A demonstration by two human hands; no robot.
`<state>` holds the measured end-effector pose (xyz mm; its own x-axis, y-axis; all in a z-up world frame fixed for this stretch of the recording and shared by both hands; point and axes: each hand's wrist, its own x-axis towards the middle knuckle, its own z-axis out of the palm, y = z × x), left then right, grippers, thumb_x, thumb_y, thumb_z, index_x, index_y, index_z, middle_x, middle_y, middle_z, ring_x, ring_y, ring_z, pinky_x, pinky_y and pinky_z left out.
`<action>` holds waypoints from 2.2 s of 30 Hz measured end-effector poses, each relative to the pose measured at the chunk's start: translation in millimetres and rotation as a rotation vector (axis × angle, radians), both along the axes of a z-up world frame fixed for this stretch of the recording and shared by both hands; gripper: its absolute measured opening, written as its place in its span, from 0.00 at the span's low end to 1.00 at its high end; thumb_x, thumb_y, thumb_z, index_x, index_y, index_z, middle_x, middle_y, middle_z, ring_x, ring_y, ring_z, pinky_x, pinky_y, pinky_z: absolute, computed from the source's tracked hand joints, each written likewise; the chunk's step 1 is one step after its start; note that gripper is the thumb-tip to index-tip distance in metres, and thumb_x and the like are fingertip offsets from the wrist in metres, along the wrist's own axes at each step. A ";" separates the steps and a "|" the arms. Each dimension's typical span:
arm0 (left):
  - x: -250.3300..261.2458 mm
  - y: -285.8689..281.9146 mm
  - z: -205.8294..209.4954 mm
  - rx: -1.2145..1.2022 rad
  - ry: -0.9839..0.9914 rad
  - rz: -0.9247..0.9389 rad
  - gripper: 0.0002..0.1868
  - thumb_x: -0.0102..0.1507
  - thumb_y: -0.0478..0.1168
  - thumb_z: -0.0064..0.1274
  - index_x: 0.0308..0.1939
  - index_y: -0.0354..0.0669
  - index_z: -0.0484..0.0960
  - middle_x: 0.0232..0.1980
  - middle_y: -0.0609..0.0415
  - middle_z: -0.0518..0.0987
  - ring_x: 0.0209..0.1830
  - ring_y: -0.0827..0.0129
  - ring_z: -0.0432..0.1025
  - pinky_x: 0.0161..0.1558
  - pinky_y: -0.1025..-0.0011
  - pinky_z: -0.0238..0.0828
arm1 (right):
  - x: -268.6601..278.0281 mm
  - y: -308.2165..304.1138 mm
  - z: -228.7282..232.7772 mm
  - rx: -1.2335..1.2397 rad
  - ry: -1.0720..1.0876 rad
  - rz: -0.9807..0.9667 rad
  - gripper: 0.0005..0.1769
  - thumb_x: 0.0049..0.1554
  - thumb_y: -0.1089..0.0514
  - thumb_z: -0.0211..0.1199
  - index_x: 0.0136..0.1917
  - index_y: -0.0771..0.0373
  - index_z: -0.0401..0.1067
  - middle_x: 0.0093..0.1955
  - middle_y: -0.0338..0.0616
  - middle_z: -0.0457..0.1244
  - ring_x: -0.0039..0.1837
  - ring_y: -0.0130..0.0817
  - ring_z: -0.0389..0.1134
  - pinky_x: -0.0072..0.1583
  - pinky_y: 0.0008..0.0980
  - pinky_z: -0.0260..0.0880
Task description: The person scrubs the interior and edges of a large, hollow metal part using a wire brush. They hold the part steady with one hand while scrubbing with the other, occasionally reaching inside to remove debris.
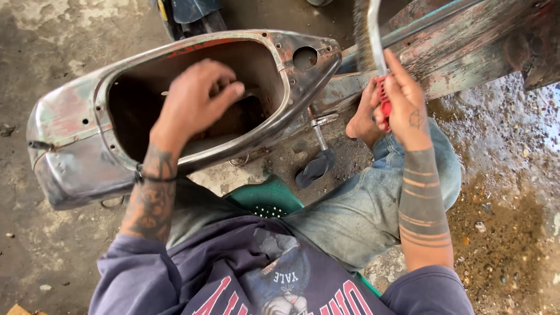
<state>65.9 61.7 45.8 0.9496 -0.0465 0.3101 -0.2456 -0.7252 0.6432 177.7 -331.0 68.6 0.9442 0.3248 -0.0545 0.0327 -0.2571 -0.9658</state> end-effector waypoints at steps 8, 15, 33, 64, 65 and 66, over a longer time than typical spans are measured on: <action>120.9 24.2 -58.0 0.212 -0.200 0.053 0.26 0.67 0.56 0.65 0.57 0.39 0.80 0.51 0.44 0.78 0.51 0.47 0.72 0.50 0.52 0.65 | -43.3 0.1 20.3 -0.160 0.013 0.050 0.38 0.65 0.64 0.54 0.85 0.52 0.50 0.41 0.39 0.61 0.30 0.19 0.57 0.31 0.22 0.59; 116.4 20.5 -73.4 0.353 -0.054 0.075 0.30 0.61 0.57 0.68 0.57 0.42 0.78 0.47 0.49 0.77 0.50 0.52 0.71 0.50 0.56 0.61 | -50.1 -24.8 39.6 -0.402 -0.007 -0.110 0.39 0.64 0.64 0.55 0.86 0.52 0.51 0.44 0.42 0.64 0.31 0.20 0.57 0.31 0.23 0.60; 116.2 17.4 -83.8 0.340 -0.097 0.139 0.34 0.57 0.55 0.69 0.59 0.39 0.75 0.48 0.49 0.75 0.50 0.54 0.69 0.53 0.57 0.60 | -69.0 41.6 57.1 -0.408 -0.159 -0.141 0.36 0.67 0.65 0.56 0.86 0.55 0.53 0.45 0.40 0.66 0.35 0.20 0.61 0.36 0.23 0.64; 106.4 87.3 -71.9 0.283 0.339 0.259 0.26 0.54 0.65 0.68 0.36 0.46 0.88 0.29 0.43 0.82 0.34 0.45 0.78 0.39 0.51 0.73 | -39.2 74.6 48.2 -0.804 -0.483 0.205 0.29 0.65 0.62 0.55 0.78 0.56 0.60 0.53 0.54 0.70 0.45 0.49 0.73 0.44 0.44 0.71; 104.2 87.7 -76.1 0.280 0.332 0.253 0.26 0.54 0.65 0.68 0.36 0.45 0.88 0.30 0.42 0.82 0.35 0.45 0.78 0.40 0.51 0.73 | -24.9 91.8 40.0 -0.798 -0.523 0.169 0.28 0.66 0.62 0.56 0.78 0.58 0.60 0.47 0.50 0.71 0.41 0.49 0.72 0.43 0.47 0.68; 101.7 87.7 -76.1 0.289 0.333 0.257 0.26 0.54 0.65 0.68 0.36 0.45 0.88 0.30 0.42 0.82 0.35 0.45 0.78 0.40 0.51 0.73 | -12.5 99.3 39.6 -0.788 -0.522 0.169 0.28 0.66 0.62 0.56 0.78 0.58 0.60 0.47 0.50 0.71 0.41 0.49 0.72 0.43 0.47 0.68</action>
<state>167.6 149.4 -30.4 0.9867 0.1624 -0.0027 0.1485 -0.8951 0.4205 165.2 -231.7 108.2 0.8550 0.5091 0.0990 0.5065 -0.7784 -0.3708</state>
